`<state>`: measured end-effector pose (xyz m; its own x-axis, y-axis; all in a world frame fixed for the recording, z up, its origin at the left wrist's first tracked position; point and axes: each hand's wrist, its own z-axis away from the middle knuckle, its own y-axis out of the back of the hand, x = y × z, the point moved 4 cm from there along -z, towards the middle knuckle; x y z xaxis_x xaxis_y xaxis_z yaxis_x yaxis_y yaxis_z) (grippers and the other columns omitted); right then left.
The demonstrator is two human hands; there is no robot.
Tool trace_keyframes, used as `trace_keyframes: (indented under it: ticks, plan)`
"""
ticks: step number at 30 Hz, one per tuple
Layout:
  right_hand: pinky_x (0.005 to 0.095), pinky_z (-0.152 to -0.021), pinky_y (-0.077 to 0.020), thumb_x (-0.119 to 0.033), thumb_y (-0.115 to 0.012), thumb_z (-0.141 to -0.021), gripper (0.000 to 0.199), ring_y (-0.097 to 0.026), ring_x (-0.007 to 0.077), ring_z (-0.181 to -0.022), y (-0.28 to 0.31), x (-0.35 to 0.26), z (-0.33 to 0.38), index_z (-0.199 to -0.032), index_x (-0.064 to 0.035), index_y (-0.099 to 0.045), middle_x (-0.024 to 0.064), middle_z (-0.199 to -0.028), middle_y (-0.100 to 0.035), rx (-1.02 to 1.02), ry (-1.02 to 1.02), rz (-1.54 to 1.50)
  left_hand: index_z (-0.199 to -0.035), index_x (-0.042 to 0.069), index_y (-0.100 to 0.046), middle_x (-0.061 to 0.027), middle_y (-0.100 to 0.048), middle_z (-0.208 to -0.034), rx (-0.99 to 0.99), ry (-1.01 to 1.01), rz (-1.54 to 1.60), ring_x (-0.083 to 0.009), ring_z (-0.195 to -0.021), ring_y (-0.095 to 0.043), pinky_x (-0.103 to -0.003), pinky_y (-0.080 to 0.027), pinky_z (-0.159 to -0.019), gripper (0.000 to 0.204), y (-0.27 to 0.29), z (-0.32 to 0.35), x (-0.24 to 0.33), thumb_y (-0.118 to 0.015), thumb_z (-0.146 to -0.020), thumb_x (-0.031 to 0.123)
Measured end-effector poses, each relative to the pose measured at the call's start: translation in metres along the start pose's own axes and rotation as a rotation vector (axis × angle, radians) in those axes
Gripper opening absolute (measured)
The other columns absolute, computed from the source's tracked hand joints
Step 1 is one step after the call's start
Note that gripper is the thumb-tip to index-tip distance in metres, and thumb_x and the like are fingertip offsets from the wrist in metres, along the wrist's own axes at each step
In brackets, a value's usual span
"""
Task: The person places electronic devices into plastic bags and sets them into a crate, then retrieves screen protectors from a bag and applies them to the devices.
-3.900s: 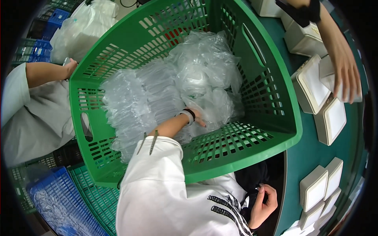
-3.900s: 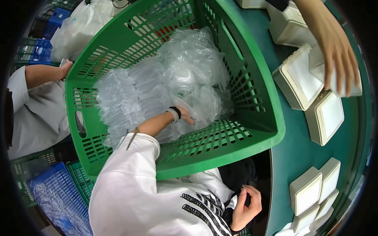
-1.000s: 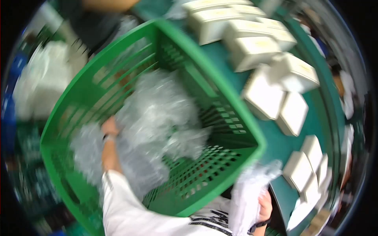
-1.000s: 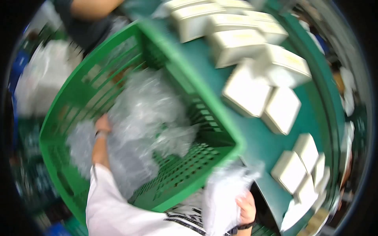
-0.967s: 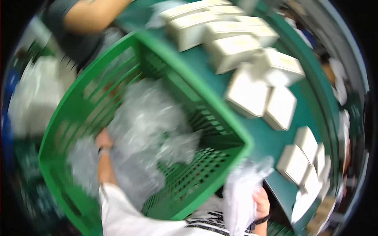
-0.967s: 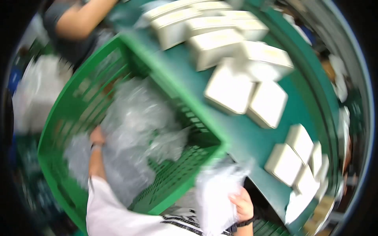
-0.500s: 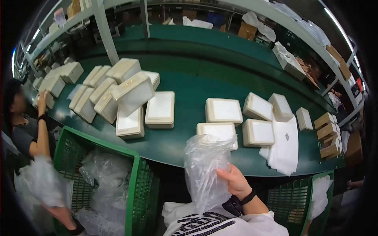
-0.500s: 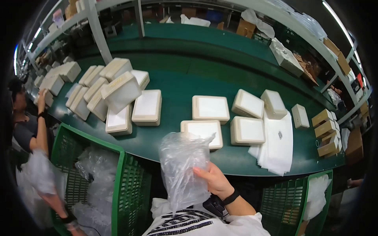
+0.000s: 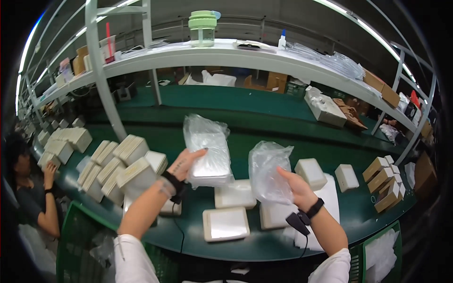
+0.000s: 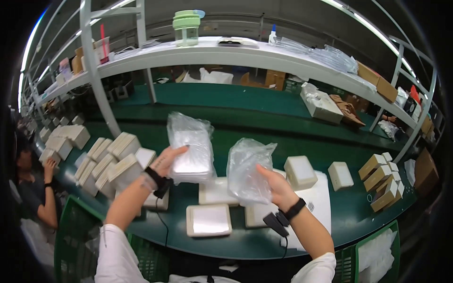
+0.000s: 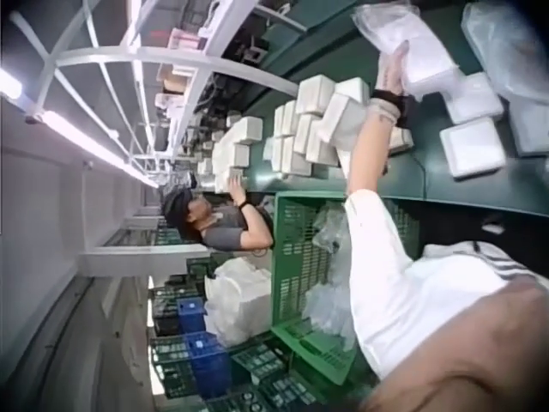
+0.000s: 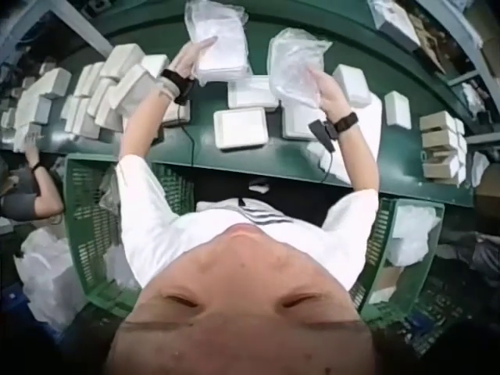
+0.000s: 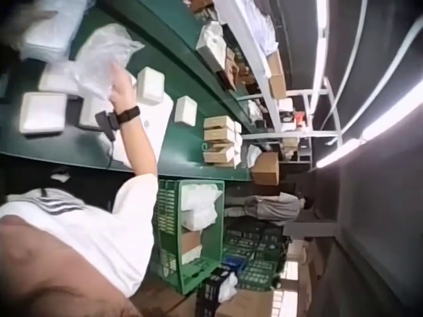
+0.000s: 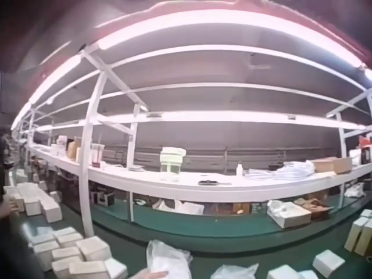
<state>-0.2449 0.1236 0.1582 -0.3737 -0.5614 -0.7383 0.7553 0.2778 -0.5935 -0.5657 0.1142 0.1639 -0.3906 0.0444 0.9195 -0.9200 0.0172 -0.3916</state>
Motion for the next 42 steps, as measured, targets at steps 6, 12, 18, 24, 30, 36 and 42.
trace_keyframes:
  ticks: [6,12,18,24,30,36,42]
  plan:
    - [0.0369,-0.089,-0.0493,-0.020,-0.056,-0.093,0.031,-0.061,0.0234,-0.099,0.000,-0.039,-0.175,-0.117,0.0000,-0.054,0.0110,-0.111,-0.061,-0.040,0.039,0.161,-0.125,-0.004,-0.046,-0.0153,-0.059,-0.117,-0.031,0.313,-0.074,-0.0245,-0.105,-0.060,-0.037,-0.047,-0.093,0.042,0.039,-0.156,-0.082,-0.057,-0.090,0.017]
    - [0.0339,-0.087,-0.0480,-0.018,-0.060,-0.091,0.035,-0.060,0.0219,-0.099,0.014,-0.014,-0.273,-0.118,0.0026,-0.052,0.0115,-0.112,-0.061,0.223,0.097,0.610,-0.132,0.002,-0.044,-0.0136,-0.052,-0.128,0.002,0.419,0.145,-0.0233,-0.118,-0.051,-0.038,-0.042,-0.098,0.049,0.033,-0.175,-0.122,-0.044,-0.097,0.038]
    - [0.0323,-0.088,-0.0464,-0.022,-0.062,-0.088,0.046,-0.058,0.0223,-0.104,0.028,0.006,-0.300,-0.122,0.0053,-0.047,0.0152,-0.116,-0.059,0.001,0.054,0.473,-0.139,-0.001,-0.033,-0.0230,-0.035,-0.138,0.149,0.297,-0.364,-0.0332,-0.127,-0.038,-0.041,-0.034,-0.103,0.078,0.035,-0.180,-0.134,-0.033,-0.092,0.061]
    - [0.0318,-0.093,-0.0438,-0.025,-0.059,-0.090,0.060,-0.053,0.0233,-0.113,0.025,0.015,-0.256,-0.134,0.0065,-0.033,0.0190,-0.124,-0.052,0.147,0.203,0.632,-0.142,-0.008,-0.020,-0.0345,-0.028,-0.135,0.045,0.426,-1.022,-0.0448,-0.126,-0.033,-0.040,-0.030,-0.104,0.096,0.012,-0.155,-0.115,-0.032,-0.085,0.069]
    - [0.0325,-0.098,-0.0397,-0.031,-0.060,-0.087,0.080,-0.049,0.0274,-0.120,-0.004,0.014,-0.200,-0.140,0.0108,-0.018,0.0259,-0.132,-0.045,0.389,0.106,0.946,-0.142,-0.010,-0.016,-0.0345,-0.033,-0.129,0.249,0.247,-0.887,-0.0428,-0.119,-0.039,-0.041,-0.034,-0.101,0.094,0.020,-0.109,-0.100,-0.041,-0.086,0.063]
    - [0.0377,-0.104,-0.0329,-0.032,-0.064,-0.079,0.080,-0.039,0.0348,-0.125,-0.006,0.049,-0.152,-0.139,0.0078,-0.029,0.0275,-0.135,-0.037,0.352,0.172,1.177,-0.130,-0.009,-0.033,-0.0263,-0.047,-0.117,0.247,0.087,-0.742,-0.0315,-0.104,-0.053,-0.037,-0.045,-0.089,0.072,0.002,-0.070,-0.108,-0.058,-0.086,0.043]
    - [0.0403,-0.103,-0.0325,-0.030,-0.064,-0.073,0.069,-0.037,0.0405,-0.122,-0.035,0.081,-0.095,-0.131,0.0030,-0.046,0.0270,-0.132,-0.037,0.449,0.308,1.448,-0.110,-0.002,-0.045,-0.0125,-0.057,-0.095,0.300,0.169,-0.352,-0.0183,-0.079,-0.060,-0.028,-0.049,-0.067,0.043,0.016,-0.045,-0.106,-0.063,-0.086,0.029]
